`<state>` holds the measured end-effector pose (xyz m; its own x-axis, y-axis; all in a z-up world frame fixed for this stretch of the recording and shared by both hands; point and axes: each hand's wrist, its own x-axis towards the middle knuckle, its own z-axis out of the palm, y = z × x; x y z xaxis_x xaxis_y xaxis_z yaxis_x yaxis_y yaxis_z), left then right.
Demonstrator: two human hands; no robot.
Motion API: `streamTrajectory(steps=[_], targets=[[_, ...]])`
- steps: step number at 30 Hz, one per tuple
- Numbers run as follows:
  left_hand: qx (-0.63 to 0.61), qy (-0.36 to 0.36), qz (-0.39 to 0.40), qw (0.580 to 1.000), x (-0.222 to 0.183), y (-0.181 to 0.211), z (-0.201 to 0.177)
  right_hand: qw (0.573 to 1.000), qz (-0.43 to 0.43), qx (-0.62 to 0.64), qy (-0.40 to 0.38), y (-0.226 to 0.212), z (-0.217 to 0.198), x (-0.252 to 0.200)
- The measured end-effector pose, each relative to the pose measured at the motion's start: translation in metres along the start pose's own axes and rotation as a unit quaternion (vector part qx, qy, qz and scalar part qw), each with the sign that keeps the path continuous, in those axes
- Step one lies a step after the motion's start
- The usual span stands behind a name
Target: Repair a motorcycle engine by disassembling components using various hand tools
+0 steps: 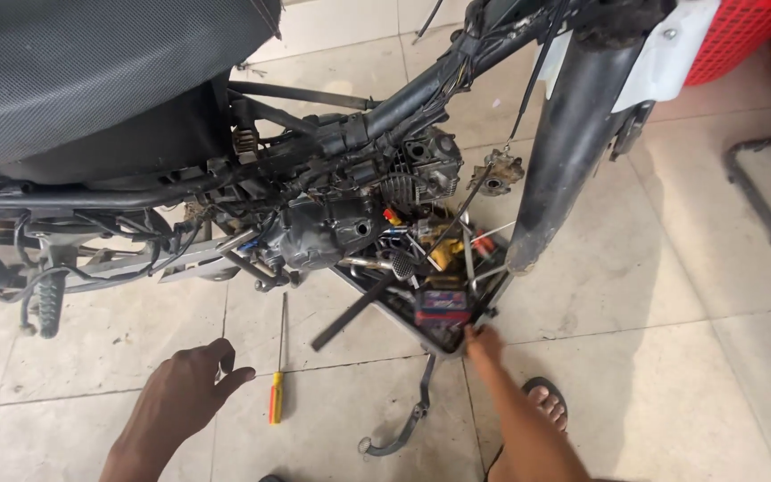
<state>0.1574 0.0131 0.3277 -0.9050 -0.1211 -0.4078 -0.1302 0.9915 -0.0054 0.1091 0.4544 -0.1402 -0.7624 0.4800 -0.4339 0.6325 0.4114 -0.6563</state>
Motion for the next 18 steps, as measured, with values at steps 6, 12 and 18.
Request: streamTrajectory(steps=[6,12,18], targets=[[0.050,-0.050,0.045,0.997,0.040,-0.004,0.046,0.862,0.197,0.413,-0.220,-0.046,0.046,-0.122],[0.068,-0.083,0.105,0.989,0.105,0.028,0.167,0.801,0.236,0.536,-0.125,-0.026,0.041,-0.104],[-0.162,-0.042,-0.055,0.984,0.180,0.081,0.318,0.879,0.230,0.408,-0.089,-0.034,0.028,-0.092]])
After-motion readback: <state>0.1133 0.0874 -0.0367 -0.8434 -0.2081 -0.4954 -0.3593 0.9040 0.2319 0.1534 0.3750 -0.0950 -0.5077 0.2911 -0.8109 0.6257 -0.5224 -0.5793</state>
